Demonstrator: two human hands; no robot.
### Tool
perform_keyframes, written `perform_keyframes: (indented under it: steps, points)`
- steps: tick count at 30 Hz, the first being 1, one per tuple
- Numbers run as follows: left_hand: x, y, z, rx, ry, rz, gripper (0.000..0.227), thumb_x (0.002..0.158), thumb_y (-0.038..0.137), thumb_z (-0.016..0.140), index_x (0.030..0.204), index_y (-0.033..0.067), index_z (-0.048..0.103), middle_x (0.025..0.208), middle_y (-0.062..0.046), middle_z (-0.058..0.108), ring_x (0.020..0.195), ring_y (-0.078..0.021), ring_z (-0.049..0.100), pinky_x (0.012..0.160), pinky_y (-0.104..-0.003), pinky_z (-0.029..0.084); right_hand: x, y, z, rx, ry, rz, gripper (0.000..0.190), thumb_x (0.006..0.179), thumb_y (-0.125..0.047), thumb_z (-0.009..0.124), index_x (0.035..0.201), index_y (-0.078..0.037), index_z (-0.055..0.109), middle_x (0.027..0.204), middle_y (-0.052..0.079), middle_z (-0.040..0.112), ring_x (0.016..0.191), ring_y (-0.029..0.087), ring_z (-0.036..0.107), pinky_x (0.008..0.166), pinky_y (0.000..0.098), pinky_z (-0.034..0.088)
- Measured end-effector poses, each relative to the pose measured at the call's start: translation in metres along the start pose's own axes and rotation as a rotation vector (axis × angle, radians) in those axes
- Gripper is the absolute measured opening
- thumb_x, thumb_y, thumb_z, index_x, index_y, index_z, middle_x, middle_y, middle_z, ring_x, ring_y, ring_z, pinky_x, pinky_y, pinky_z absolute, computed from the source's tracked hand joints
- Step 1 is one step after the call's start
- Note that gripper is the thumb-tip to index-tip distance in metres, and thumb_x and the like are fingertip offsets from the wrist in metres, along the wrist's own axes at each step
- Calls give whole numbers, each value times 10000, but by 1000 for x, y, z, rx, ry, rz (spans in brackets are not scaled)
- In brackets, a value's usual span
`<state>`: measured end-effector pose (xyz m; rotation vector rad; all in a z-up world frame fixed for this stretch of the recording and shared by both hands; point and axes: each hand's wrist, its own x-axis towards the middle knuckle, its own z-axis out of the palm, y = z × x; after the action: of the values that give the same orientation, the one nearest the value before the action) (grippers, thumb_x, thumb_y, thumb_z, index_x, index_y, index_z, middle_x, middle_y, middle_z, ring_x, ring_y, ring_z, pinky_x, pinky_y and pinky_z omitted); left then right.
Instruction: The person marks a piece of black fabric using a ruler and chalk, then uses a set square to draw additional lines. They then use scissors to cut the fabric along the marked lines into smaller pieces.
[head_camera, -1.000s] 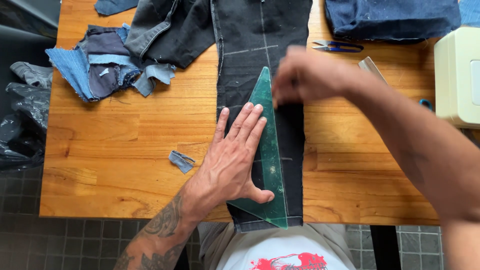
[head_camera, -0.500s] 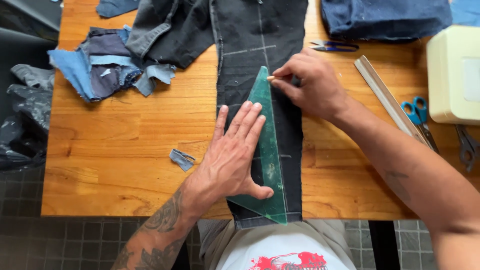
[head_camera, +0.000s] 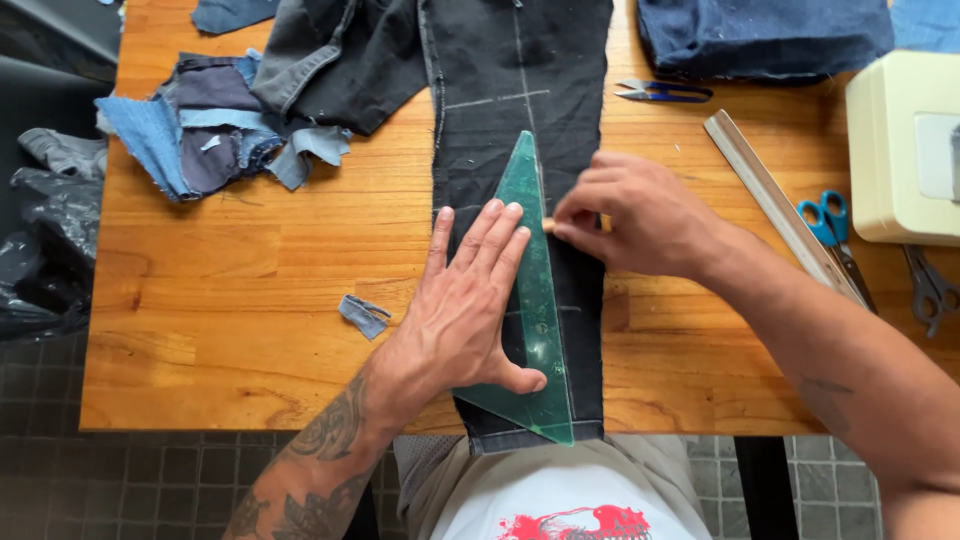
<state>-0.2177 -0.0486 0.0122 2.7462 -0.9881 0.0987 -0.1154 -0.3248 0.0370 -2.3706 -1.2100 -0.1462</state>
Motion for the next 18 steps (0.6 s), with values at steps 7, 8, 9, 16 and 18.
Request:
perform_keyframes:
  steps: [7,8,9,16,18]
  points:
    - [3,2,-1,27,-12,4,1791,425,1093,870,1726,-67,457,1899,-229,333,1797,-373,220,1440,-711,34,13,30,14,-2,171,106,117,1134,-161,903,1105,-69,838,969,75,829,878,293,680,775,446,541]
    - [1,2,-1,23,-19,-2,1790,424,1094,869,1727,-62,456,1902,-223,327,1798,-366,213,1438,-713,36,14,31,17,-17,152,115,110,1143,-176,882,1102,-86,834,988,76,835,894,308,685,792,451,548]
    - [0,2,-2,24,-21,-7,1790,424,1094,869,1727,-62,456,1902,-223,327,1798,-366,213,1438,-713,36,14,27,16,-13,151,112,110,1143,-176,882,1102,-86,834,988,76,835,894,308,685,792,451,548]
    - [2,2,0,9,-20,-4,1785,421,1074,890,1732,-55,449,1904,-216,323,1799,-367,207,1434,-721,36,-8,-11,3,14,73,15,143,1160,-178,793,1068,-70,810,954,95,802,831,313,633,760,474,521]
    - [1,1,0,9,-23,-6,1788,421,1076,887,1735,-54,446,1905,-216,322,1798,-369,210,1432,-726,36,-19,-26,2,58,64,-22,147,1163,-157,758,1062,-54,785,951,112,787,820,320,623,775,476,513]
